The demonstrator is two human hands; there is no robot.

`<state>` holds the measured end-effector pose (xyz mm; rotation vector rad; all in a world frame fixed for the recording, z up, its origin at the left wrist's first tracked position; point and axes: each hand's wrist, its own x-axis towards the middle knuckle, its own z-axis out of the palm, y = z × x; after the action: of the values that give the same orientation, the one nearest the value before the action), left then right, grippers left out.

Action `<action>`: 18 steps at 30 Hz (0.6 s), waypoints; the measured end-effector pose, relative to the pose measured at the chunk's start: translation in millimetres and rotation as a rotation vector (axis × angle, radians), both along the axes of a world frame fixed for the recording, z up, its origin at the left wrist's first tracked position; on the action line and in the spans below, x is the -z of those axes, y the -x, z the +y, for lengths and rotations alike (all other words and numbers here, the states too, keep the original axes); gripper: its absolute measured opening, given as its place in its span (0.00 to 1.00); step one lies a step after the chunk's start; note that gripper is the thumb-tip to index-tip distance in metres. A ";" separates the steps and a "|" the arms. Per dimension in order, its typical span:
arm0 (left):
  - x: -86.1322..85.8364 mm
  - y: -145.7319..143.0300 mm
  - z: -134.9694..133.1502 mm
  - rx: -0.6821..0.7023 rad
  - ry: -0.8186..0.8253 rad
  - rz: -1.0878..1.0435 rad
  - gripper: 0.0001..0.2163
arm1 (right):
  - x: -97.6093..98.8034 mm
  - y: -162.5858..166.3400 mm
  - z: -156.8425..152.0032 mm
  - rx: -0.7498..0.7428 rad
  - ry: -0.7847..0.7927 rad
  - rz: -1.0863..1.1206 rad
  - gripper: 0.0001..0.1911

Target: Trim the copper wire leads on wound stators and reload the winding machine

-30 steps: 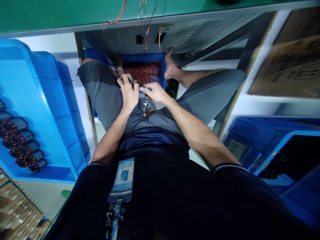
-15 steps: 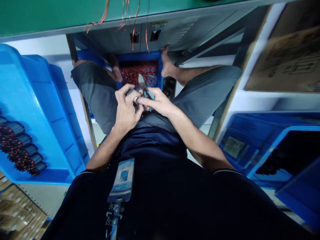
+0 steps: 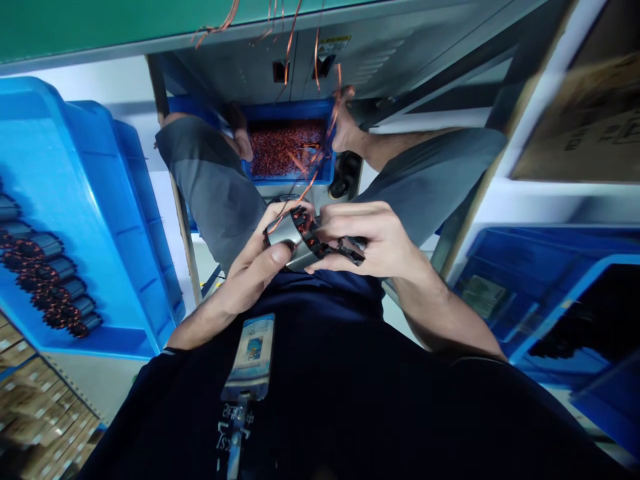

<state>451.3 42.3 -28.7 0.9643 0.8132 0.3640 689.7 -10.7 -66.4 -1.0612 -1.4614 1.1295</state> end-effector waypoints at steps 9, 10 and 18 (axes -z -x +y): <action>7.6 -6.9 -4.7 -0.070 -0.374 0.106 0.28 | -18.1 22.6 -15.1 0.347 0.234 0.021 0.24; 8.1 -7.0 -5.2 -0.063 -0.413 0.118 0.28 | -20.7 25.1 -16.0 0.359 0.257 -0.003 0.22; 9.7 -16.7 -10.2 -0.202 -0.306 0.065 0.26 | -9.0 37.8 -20.4 0.488 0.198 -0.019 0.23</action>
<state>468.0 32.1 -38.4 1.1856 0.9348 0.6481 651.9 -31.1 -57.4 -1.4725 -1.0341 0.9199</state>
